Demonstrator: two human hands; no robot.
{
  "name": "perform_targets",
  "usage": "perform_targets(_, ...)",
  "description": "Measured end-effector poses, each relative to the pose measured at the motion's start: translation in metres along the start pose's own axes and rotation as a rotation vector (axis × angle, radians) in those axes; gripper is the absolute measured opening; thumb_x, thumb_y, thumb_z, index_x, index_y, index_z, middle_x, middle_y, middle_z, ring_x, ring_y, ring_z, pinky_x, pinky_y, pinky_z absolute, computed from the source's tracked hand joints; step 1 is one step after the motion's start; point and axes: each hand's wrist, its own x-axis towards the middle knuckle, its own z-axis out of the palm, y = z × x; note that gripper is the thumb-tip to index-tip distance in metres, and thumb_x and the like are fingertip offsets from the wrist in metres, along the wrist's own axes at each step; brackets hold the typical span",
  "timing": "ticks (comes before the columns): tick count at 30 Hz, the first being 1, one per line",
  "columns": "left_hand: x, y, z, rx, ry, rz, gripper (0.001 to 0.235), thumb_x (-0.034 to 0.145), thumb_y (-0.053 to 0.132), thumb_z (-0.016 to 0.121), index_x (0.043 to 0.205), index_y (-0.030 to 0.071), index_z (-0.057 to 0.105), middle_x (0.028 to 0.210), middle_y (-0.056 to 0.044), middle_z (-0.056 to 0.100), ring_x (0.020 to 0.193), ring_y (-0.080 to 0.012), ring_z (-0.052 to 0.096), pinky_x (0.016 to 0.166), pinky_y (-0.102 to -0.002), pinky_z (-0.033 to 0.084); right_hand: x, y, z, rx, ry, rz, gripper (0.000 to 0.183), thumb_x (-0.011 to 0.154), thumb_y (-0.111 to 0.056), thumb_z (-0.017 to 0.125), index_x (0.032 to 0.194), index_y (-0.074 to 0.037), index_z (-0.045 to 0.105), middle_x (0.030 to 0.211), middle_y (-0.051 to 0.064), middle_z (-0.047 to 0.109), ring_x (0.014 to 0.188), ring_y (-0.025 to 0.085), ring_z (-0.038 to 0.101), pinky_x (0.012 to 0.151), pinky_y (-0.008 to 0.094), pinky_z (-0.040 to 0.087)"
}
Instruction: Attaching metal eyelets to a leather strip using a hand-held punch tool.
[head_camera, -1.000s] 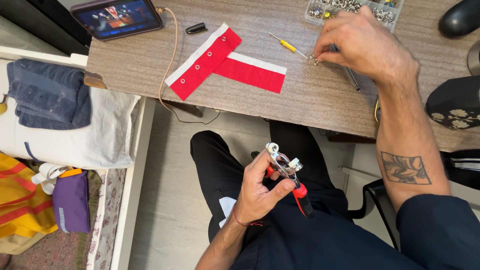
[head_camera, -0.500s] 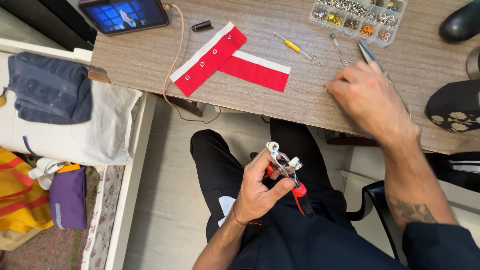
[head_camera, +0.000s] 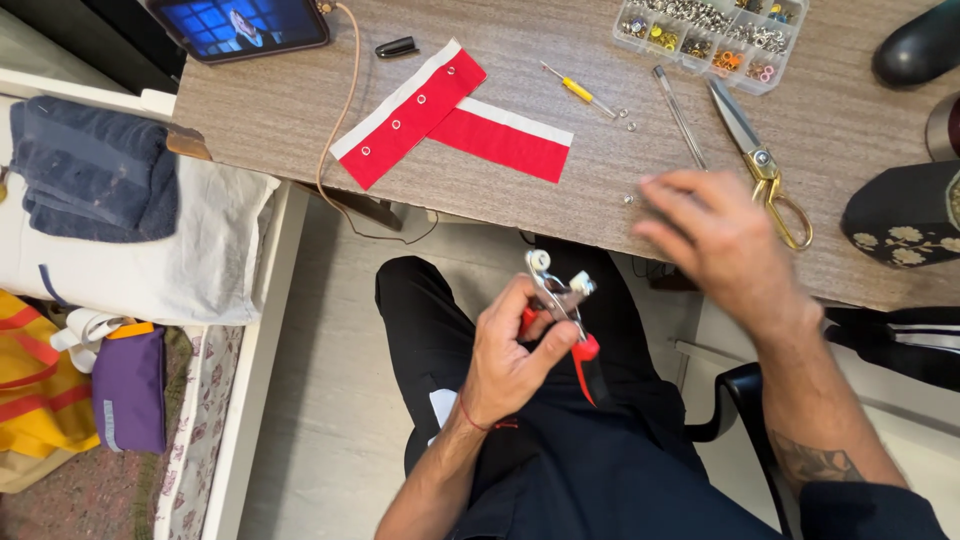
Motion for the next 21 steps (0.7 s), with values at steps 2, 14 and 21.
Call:
perform_targets(2, 0.012, 0.002, -0.006, 0.101, 0.064, 0.086, 0.045, 0.111, 0.052, 0.074, 0.117, 0.008, 0.069, 0.102, -0.008, 0.067, 0.082, -0.0236, 0.068, 0.07, -0.035, 0.059, -0.001, -0.008, 0.01, -0.031, 0.031, -0.059, 0.042, 0.112, -0.028, 0.085, 0.143, 0.0, 0.083, 0.139, 0.02, 0.08, 0.124, 0.038, 0.075, 0.111, 0.049, 0.063)
perform_targets(14, 0.126, 0.018, -0.044, 1.046, 0.069, 0.438, 0.053, 0.095, 0.069, 0.083, 0.11, 0.019, 0.072, 0.096, -0.004, 0.067, 0.077, -0.0383, 0.082, 0.064, -0.056, 0.067, -0.054, -0.022, 0.042, -0.102, 0.186, -0.17, 0.021, 0.119, -0.014, 0.069, 0.129, -0.007, 0.087, 0.129, 0.012, 0.079, 0.114, 0.032, 0.076, 0.099, 0.043, 0.065)
perform_targets(21, 0.198, -0.006, -0.057, 1.099, -0.338, 0.704, 0.054, 0.08, 0.072, 0.084, 0.104, 0.024, 0.077, 0.096, 0.002, 0.068, 0.094, -0.0297, 0.08, 0.07, -0.048, 0.067, -0.062, -0.013, 0.055, -0.022, 0.347, -0.095, 0.013, 0.103, 0.001, 0.088, 0.112, -0.008, 0.091, 0.111, 0.008, 0.081, 0.092, 0.028, 0.078, 0.081, 0.042, 0.068)
